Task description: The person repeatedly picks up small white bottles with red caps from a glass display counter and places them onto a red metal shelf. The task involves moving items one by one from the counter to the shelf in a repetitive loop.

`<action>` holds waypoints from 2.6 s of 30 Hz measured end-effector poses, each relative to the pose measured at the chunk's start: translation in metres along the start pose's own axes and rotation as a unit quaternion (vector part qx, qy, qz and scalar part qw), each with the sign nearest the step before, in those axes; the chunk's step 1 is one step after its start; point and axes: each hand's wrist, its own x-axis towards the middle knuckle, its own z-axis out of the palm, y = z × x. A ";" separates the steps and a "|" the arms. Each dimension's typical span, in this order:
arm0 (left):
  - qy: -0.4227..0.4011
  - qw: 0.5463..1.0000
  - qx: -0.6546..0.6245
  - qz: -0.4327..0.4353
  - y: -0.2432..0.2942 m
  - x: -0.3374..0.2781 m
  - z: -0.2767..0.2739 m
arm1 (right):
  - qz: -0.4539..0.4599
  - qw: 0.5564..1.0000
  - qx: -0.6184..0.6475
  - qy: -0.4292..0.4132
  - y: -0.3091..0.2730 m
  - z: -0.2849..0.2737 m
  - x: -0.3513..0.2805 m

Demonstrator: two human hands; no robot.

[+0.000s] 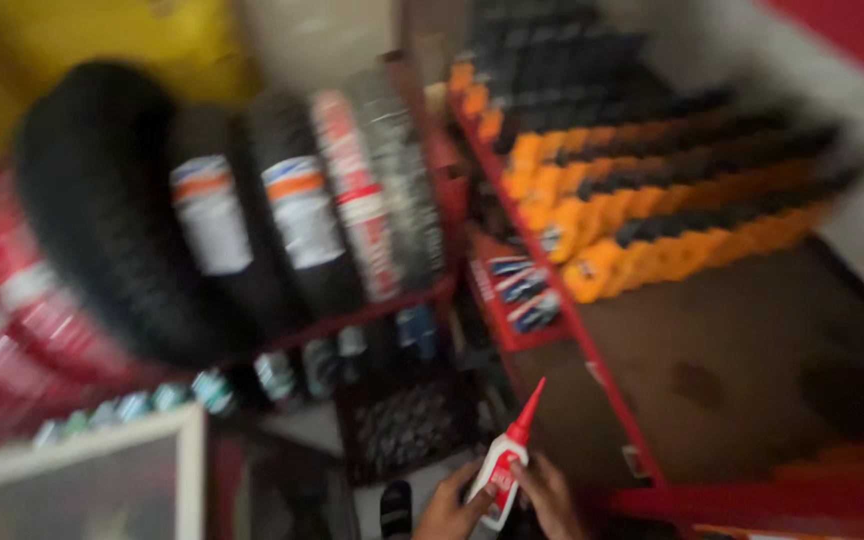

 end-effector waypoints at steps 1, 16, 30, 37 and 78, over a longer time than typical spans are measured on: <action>0.022 0.998 0.022 0.061 0.002 -0.012 -0.002 | 0.002 1.000 0.009 -0.024 -0.003 0.003 0.001; 0.270 0.960 -0.031 0.073 0.095 -0.145 -0.087 | -0.067 0.929 -0.165 -0.324 -0.084 0.179 0.011; 0.612 0.782 0.047 0.111 0.057 -0.265 -0.128 | -0.092 0.772 -0.249 -0.578 -0.101 0.409 -0.036; 0.714 0.694 0.033 0.086 0.059 -0.271 -0.114 | -0.066 0.667 -0.310 -0.674 -0.083 0.467 -0.052; 0.875 0.470 0.082 0.079 0.047 -0.273 -0.064 | -0.234 0.530 -0.249 -0.776 -0.041 0.454 -0.117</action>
